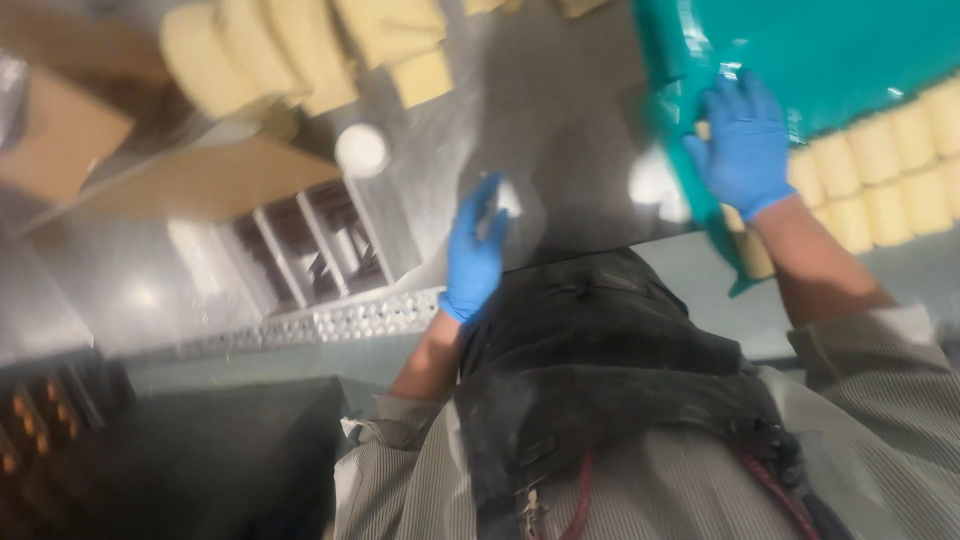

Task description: Roll small pastry sheets with chocolate fillings and place them on a tray.

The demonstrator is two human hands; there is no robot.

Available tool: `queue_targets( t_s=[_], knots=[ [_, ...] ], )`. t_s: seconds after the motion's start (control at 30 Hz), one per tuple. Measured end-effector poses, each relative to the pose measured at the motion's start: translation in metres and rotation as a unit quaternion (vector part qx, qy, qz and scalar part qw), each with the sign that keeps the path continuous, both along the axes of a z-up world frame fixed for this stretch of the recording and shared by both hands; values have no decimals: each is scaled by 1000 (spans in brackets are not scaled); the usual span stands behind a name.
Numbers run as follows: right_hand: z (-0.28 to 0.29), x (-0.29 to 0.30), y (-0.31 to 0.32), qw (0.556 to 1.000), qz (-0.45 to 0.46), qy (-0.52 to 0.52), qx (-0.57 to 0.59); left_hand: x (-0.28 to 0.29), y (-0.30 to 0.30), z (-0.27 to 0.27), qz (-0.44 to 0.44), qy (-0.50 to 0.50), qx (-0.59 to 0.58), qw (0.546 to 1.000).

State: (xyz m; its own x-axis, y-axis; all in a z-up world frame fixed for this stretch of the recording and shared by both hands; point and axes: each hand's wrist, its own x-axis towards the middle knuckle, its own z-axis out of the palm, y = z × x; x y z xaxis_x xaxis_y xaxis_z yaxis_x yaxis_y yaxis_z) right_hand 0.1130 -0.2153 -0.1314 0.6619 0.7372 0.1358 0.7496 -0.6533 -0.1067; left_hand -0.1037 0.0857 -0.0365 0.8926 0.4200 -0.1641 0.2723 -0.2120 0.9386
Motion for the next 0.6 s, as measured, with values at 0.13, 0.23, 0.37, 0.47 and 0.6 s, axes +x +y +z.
queue_targets(
  t_s=[0.13,0.23,0.37,0.47,0.6],
  knots=[
    [-32,19,-14,982,55,65,170,-50,95,-20,207,-11,145,967],
    [15,8,4,958,43,82,273,-105,158,-58,275,94,276,916],
    [99,-16,101,924,77,108,359,-129,174,-69,175,229,408,867],
    [93,-11,166,940,190,144,243,-141,170,-110,106,300,448,835],
    [49,19,276,934,278,127,183,-128,153,-75,195,227,380,875]
  ],
)
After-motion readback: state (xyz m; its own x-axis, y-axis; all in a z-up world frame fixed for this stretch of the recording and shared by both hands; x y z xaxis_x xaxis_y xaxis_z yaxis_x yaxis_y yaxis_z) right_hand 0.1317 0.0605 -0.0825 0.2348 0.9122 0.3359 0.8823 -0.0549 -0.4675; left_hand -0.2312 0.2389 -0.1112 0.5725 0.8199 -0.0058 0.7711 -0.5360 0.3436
